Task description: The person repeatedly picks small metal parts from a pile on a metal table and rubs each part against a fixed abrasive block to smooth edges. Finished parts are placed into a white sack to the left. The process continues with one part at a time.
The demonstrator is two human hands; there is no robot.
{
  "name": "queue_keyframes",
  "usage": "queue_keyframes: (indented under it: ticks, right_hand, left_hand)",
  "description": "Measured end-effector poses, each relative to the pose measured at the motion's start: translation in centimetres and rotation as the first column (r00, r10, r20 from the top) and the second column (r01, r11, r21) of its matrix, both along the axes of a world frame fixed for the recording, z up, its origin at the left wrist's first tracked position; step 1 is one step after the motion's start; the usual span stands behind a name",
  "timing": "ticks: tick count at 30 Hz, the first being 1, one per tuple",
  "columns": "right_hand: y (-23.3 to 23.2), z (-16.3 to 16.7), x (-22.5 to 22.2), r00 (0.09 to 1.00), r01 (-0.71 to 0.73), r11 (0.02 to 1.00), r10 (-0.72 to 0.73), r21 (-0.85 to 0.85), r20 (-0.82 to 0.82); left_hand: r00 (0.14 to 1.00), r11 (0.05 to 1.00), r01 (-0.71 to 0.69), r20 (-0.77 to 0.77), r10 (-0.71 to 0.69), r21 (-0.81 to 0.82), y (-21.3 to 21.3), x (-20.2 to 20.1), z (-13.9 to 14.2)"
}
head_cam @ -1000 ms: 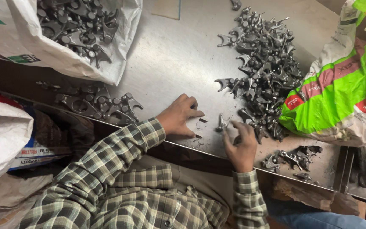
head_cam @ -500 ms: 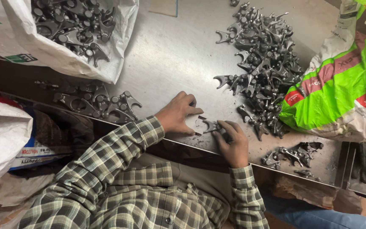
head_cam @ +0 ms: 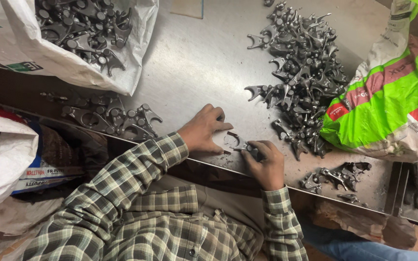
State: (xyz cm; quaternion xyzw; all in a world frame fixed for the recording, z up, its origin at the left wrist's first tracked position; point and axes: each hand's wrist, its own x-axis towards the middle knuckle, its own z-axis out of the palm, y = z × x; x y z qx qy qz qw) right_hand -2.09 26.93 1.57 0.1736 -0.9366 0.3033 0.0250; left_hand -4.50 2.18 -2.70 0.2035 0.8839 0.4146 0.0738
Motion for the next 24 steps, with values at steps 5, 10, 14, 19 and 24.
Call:
queue_keyframes:
  ticks: [5,10,14,19,24]
  right_hand:
    - [-1.0,-0.1,-0.2,0.998,-0.063,0.998,0.063,0.003,0.003]
    - [1.3,-0.8,-1.2,0.971,-0.054,0.997,0.038,0.061,0.237]
    - [5.3,0.0,-2.5,0.789,0.294,0.836,0.061,-0.463,0.611]
    - [6.5,2.9,-4.7,0.842,0.341,0.932,-0.361,0.123,0.4]
    - [3.3,3.9,-7.4,0.994,-0.057,0.838,0.097,0.543,-0.047]
  left_hand:
    - [1.0,1.0,-0.005,-0.004,0.005,-0.002,0.1,-0.1,-0.2]
    - [1.0,1.0,0.0,-0.004,-0.001,-0.018,0.1,-0.1,-0.2]
    - [1.0,1.0,0.01,-0.004,-0.01,-0.016,0.3,-0.3,-0.4]
    - [1.0,1.0,0.005,-0.005,-0.005,-0.01,0.3,-0.2,-0.5]
    - [1.0,1.0,0.008,0.0,-0.008,-0.011,0.0,-0.3,-0.3]
